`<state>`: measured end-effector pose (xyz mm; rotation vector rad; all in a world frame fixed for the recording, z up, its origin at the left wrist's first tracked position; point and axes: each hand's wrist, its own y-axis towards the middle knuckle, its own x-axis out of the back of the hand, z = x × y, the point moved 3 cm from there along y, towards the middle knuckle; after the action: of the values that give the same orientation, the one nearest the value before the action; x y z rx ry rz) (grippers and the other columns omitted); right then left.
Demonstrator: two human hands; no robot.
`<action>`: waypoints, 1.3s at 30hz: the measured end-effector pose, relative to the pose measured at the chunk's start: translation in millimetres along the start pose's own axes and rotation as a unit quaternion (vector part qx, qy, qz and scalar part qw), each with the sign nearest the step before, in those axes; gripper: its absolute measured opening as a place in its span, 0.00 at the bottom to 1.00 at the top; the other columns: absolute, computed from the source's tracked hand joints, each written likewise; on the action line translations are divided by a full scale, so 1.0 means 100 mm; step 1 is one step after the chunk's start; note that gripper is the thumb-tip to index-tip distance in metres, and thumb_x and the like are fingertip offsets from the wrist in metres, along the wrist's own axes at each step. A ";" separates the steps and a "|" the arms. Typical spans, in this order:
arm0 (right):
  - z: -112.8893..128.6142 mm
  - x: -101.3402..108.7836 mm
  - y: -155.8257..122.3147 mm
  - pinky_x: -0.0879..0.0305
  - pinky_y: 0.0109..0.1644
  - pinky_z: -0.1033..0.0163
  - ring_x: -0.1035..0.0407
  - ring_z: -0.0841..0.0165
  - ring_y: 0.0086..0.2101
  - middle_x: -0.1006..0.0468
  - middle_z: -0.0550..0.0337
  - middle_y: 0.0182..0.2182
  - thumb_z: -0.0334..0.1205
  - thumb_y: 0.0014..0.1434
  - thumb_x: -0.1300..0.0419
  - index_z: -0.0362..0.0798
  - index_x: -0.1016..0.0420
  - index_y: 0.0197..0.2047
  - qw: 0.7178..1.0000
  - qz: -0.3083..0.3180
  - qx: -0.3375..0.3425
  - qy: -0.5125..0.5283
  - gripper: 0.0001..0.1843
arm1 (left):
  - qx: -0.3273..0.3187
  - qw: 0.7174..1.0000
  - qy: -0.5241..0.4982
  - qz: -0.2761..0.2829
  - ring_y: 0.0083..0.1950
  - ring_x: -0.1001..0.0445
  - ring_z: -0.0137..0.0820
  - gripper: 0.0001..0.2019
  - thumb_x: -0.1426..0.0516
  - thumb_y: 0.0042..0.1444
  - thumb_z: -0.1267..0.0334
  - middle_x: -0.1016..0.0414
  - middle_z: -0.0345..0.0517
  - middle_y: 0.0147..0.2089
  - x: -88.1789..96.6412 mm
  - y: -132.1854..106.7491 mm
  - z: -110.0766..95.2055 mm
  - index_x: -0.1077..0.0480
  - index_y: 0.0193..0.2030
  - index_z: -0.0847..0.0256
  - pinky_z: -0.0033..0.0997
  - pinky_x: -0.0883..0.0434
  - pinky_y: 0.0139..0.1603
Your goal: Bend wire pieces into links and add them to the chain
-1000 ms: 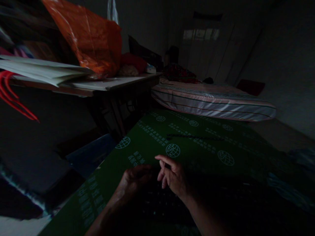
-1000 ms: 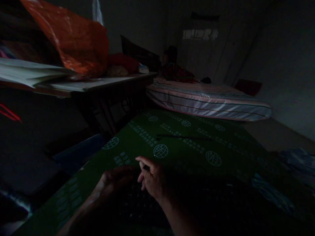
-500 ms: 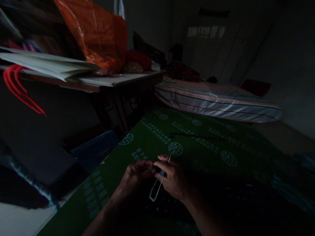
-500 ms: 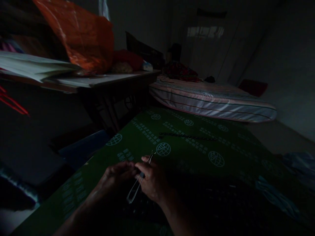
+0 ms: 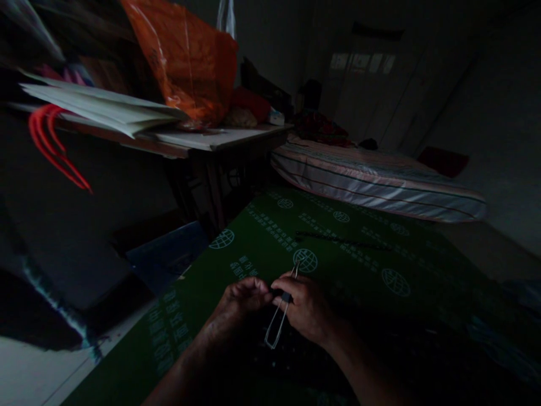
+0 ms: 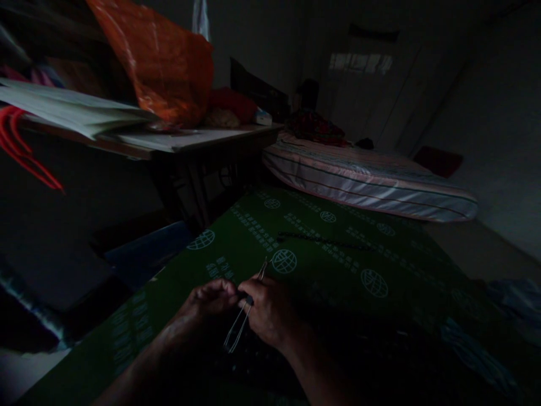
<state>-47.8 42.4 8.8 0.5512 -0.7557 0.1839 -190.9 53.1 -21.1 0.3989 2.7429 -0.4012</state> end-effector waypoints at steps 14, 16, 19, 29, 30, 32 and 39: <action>-1.56 0.24 0.42 0.32 0.44 0.66 0.26 0.67 0.39 0.20 0.61 0.38 0.35 0.52 0.38 0.54 0.22 0.41 0.969 -0.021 -0.202 -0.137 0.12 | 0.023 0.996 0.087 -0.013 0.27 0.31 0.27 0.14 0.34 0.39 0.56 0.23 0.44 0.29 0.01 -0.01 -0.08 0.28 0.28 0.64 0.25 0.36 0.30; -1.61 0.23 0.46 0.33 0.45 0.65 0.26 0.67 0.40 0.20 0.61 0.39 0.34 0.52 0.39 0.55 0.22 0.41 0.966 -0.016 -0.212 -0.147 0.12 | 0.024 0.996 0.085 -0.010 0.28 0.31 0.28 0.14 0.34 0.38 0.57 0.23 0.43 0.28 0.04 0.01 -0.06 0.28 0.28 0.63 0.26 0.36 0.30; -1.65 0.20 0.53 0.33 0.45 0.66 0.26 0.68 0.40 0.20 0.62 0.38 0.35 0.52 0.39 0.55 0.22 0.42 0.963 -0.007 -0.218 -0.157 0.13 | 0.029 0.996 0.088 -0.013 0.28 0.31 0.28 0.14 0.34 0.38 0.56 0.23 0.44 0.28 0.07 0.03 -0.02 0.28 0.29 0.63 0.26 0.36 0.29; -1.73 0.16 0.67 0.33 0.42 0.68 0.26 0.69 0.38 0.20 0.62 0.37 0.35 0.52 0.39 0.54 0.22 0.42 0.964 0.015 -0.219 -0.152 0.13 | 0.041 0.995 0.094 -0.002 0.29 0.31 0.29 0.14 0.34 0.40 0.56 0.24 0.44 0.30 0.09 0.04 -0.01 0.28 0.29 0.62 0.25 0.36 0.30; -1.73 0.16 0.68 0.33 0.42 0.68 0.26 0.69 0.38 0.20 0.62 0.37 0.35 0.52 0.39 0.54 0.22 0.43 0.964 0.015 -0.220 -0.152 0.13 | 0.042 0.994 0.097 -0.002 0.29 0.31 0.28 0.14 0.34 0.39 0.56 0.24 0.44 0.29 0.09 0.04 -0.01 0.28 0.29 0.63 0.25 0.36 0.30; -1.73 0.16 0.68 0.33 0.42 0.67 0.26 0.69 0.38 0.20 0.62 0.38 0.36 0.52 0.39 0.54 0.22 0.43 0.963 0.015 -0.221 -0.154 0.14 | 0.045 0.994 0.101 -0.007 0.27 0.32 0.28 0.14 0.34 0.39 0.56 0.24 0.43 0.28 0.09 0.04 -0.01 0.28 0.29 0.63 0.24 0.37 0.29; -1.74 0.17 0.67 0.32 0.42 0.67 0.26 0.68 0.38 0.20 0.62 0.38 0.37 0.52 0.39 0.55 0.23 0.44 0.960 0.016 -0.228 -0.164 0.14 | 0.048 0.995 0.082 -0.015 0.29 0.32 0.28 0.13 0.34 0.40 0.57 0.24 0.43 0.29 0.08 0.03 -0.01 0.28 0.29 0.62 0.24 0.37 0.30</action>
<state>45.3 191.8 -55.5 0.1274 -1.0919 -0.0570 -197.3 57.6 -23.7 0.4332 2.9001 -0.5313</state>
